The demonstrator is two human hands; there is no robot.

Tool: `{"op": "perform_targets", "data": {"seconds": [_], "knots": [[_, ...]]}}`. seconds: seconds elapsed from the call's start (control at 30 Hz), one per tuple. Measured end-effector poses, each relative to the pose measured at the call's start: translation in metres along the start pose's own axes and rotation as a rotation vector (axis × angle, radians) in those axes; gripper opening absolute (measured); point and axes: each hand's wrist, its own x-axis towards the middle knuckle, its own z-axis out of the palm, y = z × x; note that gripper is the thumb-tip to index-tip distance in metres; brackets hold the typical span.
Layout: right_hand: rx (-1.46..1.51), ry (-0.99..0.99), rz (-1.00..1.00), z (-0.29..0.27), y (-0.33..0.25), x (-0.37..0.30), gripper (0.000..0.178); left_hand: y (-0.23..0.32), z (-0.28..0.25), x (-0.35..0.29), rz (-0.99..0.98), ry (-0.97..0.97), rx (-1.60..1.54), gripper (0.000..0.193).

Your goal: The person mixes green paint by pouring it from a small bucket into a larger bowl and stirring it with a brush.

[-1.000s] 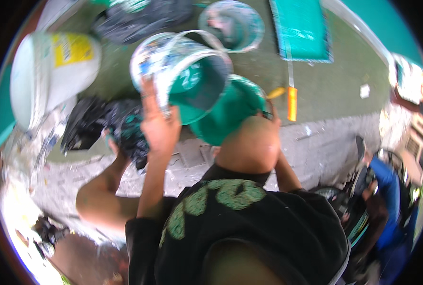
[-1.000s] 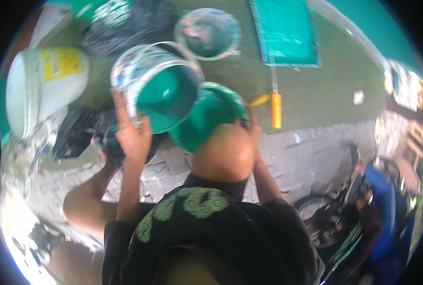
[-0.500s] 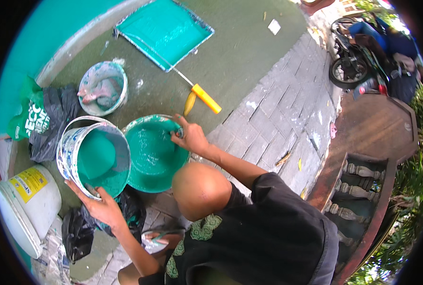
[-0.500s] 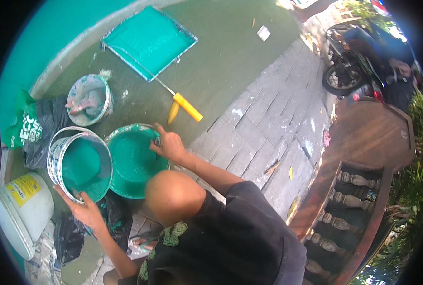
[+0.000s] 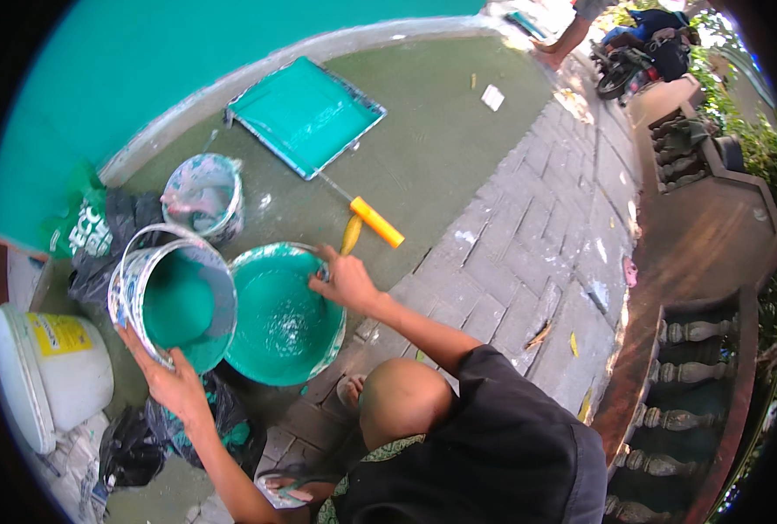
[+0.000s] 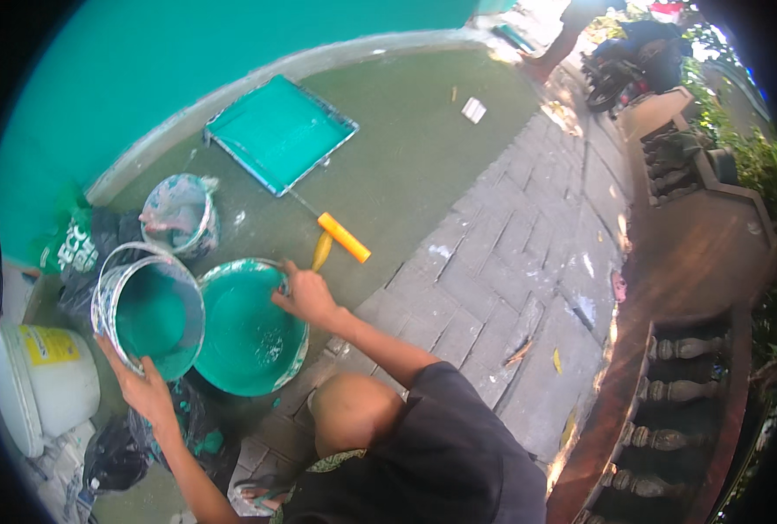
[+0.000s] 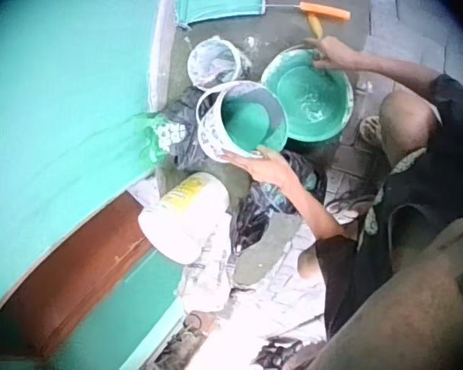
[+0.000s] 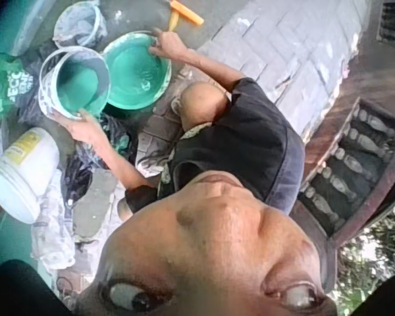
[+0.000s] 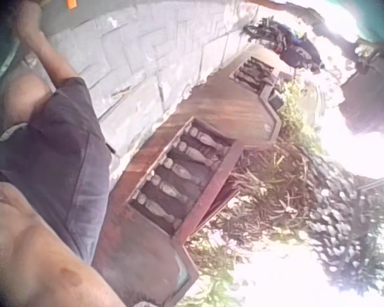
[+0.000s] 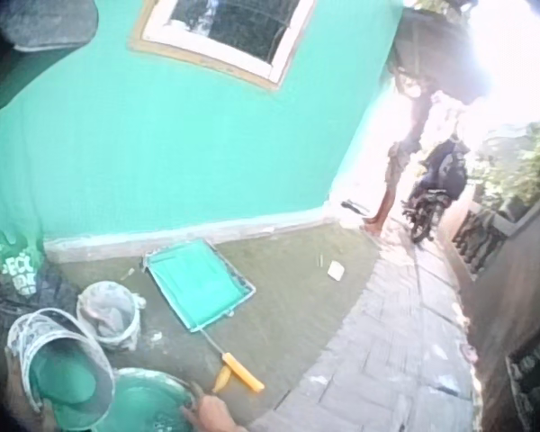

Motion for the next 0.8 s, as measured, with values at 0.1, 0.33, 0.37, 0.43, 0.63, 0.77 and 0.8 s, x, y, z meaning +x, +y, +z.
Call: {"op": "perform_targets", "data": {"seconds": [0.1, 0.33, 0.37, 0.43, 0.63, 0.77, 0.8], "knots": [[-0.018, 0.021, -0.054, 0.014, 0.008, 0.004, 0.056, -0.007, -0.005, -0.001, 0.004, 0.011, 0.037, 0.081], [0.004, 0.022, -0.057, -0.008, -0.008, -0.001, 0.056, 0.01, -0.001, -0.005, 0.129, -0.011, 0.123, 0.071], [0.021, 0.021, -0.04, -0.003, -0.008, -0.001, 0.056, 0.009, -0.003, -0.008, 0.125, -0.005, 0.145, 0.071], [-0.006, 0.003, -0.026, -0.003, -0.011, 0.001, 0.056, 0.005, -0.001, -0.011, 0.179, 0.036, 0.151, 0.073], [0.017, -0.005, -0.017, -0.007, -0.01, -0.001, 0.057, 0.01, 0.002, -0.022, 0.158, 0.013, 0.162, 0.075], [0.04, -0.008, -0.031, -0.008, -0.009, -0.002, 0.057, 0.008, 0.003, -0.024, 0.179, 0.029, 0.161, 0.076], [0.034, -0.006, -0.039, -0.009, -0.009, -0.002, 0.057, 0.007, 0.004, -0.025, 0.186, 0.036, 0.157, 0.077]]}}
